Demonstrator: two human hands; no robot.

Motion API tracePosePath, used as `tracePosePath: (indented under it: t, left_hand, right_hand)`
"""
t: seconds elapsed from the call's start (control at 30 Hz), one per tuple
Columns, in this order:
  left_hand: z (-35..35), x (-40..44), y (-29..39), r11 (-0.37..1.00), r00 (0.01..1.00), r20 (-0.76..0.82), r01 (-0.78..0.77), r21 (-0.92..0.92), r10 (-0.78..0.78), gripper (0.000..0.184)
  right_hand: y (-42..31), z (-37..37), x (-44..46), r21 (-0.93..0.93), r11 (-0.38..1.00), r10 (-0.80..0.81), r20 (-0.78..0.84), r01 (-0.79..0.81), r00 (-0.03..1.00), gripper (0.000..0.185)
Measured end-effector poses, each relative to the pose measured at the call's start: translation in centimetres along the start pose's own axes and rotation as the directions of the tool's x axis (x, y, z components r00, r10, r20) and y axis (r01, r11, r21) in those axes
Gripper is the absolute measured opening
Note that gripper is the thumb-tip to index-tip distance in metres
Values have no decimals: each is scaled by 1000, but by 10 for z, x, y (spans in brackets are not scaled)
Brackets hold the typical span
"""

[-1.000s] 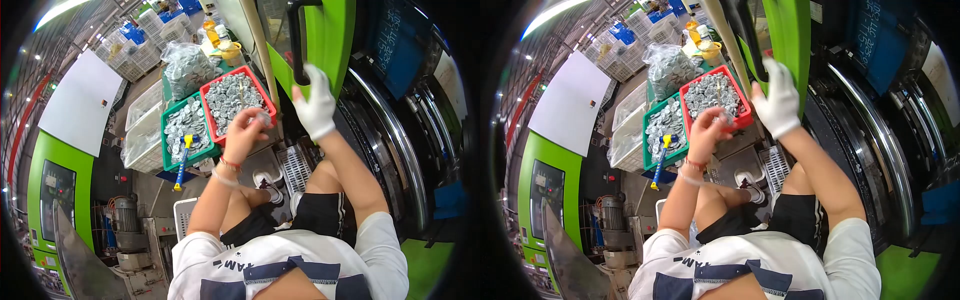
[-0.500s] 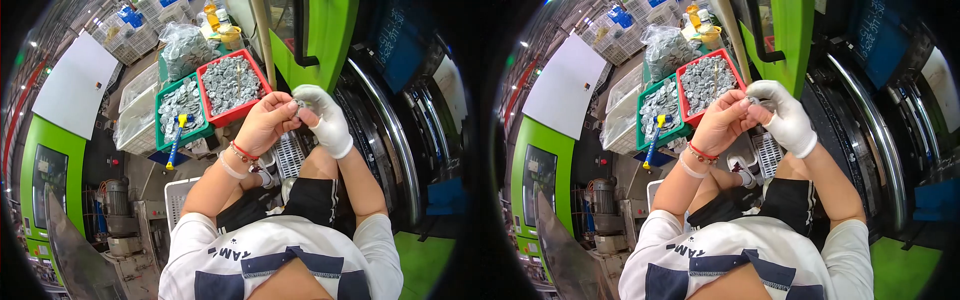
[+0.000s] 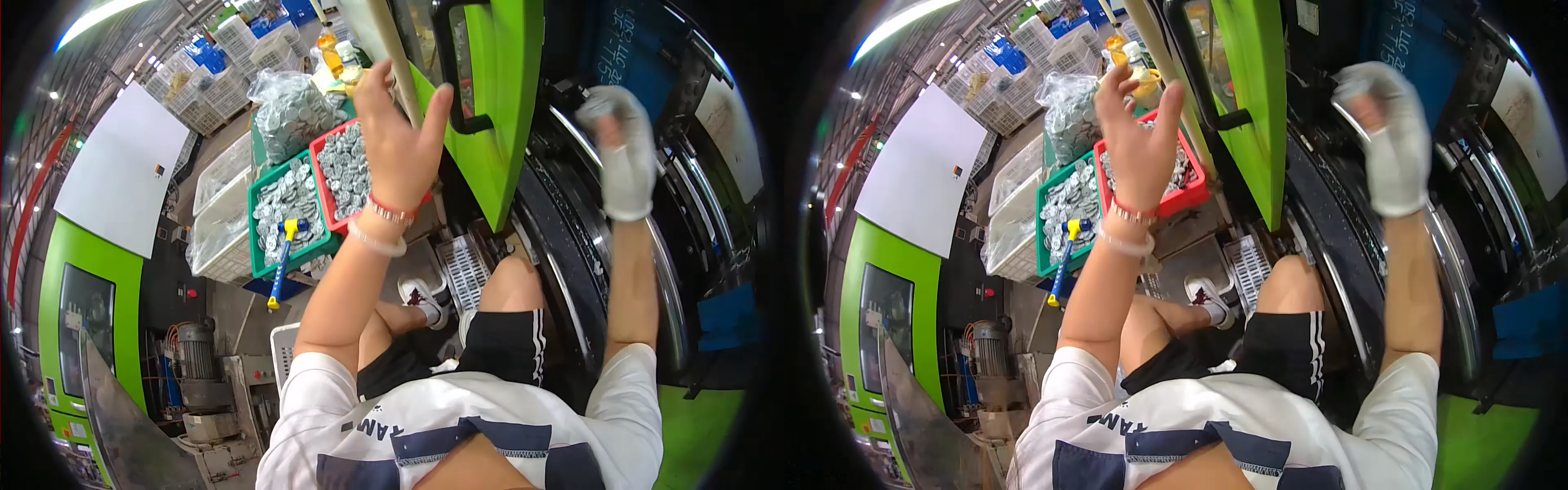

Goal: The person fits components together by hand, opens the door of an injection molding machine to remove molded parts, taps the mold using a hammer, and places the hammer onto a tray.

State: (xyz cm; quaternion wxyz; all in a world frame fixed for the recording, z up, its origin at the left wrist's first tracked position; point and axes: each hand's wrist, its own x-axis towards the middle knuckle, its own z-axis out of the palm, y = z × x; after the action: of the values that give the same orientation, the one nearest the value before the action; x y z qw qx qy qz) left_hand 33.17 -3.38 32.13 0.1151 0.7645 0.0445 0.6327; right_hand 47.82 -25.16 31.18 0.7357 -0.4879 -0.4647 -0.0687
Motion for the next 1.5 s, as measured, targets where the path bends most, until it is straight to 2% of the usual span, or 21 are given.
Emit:
tracePosePath:
  t: [0.1, 0.17, 0.2, 0.23, 0.27, 0.3, 0.33, 0.37, 0.4, 0.43, 0.47, 0.5, 0.53, 0.57, 0.77, 0.83, 1.0, 1.17, 1.3, 1.37, 1.5]
  left_hand:
    - [32, 24, -3, 999, 998, -61, -3, -49, 0, 52]
    - [48, 30, 3, 969, 976, 164, 171, -177, -142, 52]
    - [59, 25, -1, 953, 976, 134, 201, -225, -174, 52]
    - [73, 19, -10, 974, 995, 24, 100, -201, -97, 49]
    - [81, 13, -14, 970, 984, 20, 180, -161, -180, 47]
    - [84, 10, -21, 941, 959, 97, 280, -187, -266, 48]
    - [86, 3, -37, 985, 993, 78, 94, -145, -83, 47]
    - [95, -6, -45, 966, 999, 28, 43, -256, -38, 46]
    - [89, -2, -44, 965, 980, 85, 194, -176, -181, 44]
    - [95, -3, -59, 834, 922, 120, 384, -397, -367, 33]
    - [97, -5, -46, 859, 956, -13, 258, -441, -294, 30]
    - [94, -1, -33, 869, 930, -6, 342, -357, -369, 29]
    - [94, 0, -28, 865, 946, 21, 306, -398, -325, 30]
    - [93, 1, -15, 820, 940, 65, 324, -471, -335, 35]
    - [94, 8, 11, 833, 939, 28, 317, -453, -342, 38]
    - [91, 6, 4, 833, 939, 88, 337, -439, -333, 40]
    - [95, 6, 9, 856, 939, 16, 319, -407, -342, 38]
    - [96, 6, 9, 871, 945, -16, 295, -392, -327, 39]
    - [94, 4, 5, 888, 953, -11, 278, -366, -302, 39]
    - [94, 4, 6, 893, 956, -5, 272, -359, -293, 39]
    - [95, 5, 12, 859, 943, 17, 310, -407, -332, 40]
  right_hand:
    - [20, -86, 47, -201, 977, -133, -279, 78, 951, 31]
    - [24, -134, 70, -312, 950, -128, -450, -21, 884, 33]
    - [25, -159, 80, -387, 921, -146, -465, -52, 873, 34]
    - [35, -193, 87, -458, 884, -165, -489, -91, 856, 35]
    - [82, -278, 99, -221, 963, -228, -386, 151, 894, 35]
    - [68, -275, 105, -64, 996, 16, -511, -56, 859, 37]
    - [41, -268, 97, -713, 643, -210, -514, -278, 831, 41]
    - [47, -291, 102, -807, 488, -330, -524, -333, 785, 46]
    - [42, -302, 105, -839, 479, -389, -467, -259, 794, 47]
    - [52, -316, 115, -753, 597, -342, -552, -278, 761, 46]
    - [52, -322, 124, -746, 567, -288, -575, -348, 766, 39]
    - [84, -364, 138, -603, 781, -251, -546, -166, 799, 35]
    - [79, -354, 140, -538, 839, -283, -555, -78, 782, 32]
    - [87, -367, 147, -569, 814, -268, -551, -120, 791, 35]
    - [91, -392, 174, -568, 809, -275, -591, -149, 759, 36]
    - [88, -392, 175, -663, 717, -278, -554, -215, 785, 43]
    - [88, -405, 177, -619, 762, -234, -538, -191, 810, 42]
    - [87, -410, 184, -819, 541, -340, -423, -193, 840, 44]
    - [83, -405, 190, -862, 451, -367, -415, -231, 833, 45]
    - [71, -392, 188, -801, 475, -225, -512, -365, 829, 44]
    - [80, -398, 195, -817, 380, -297, -552, -434, 779, 42]
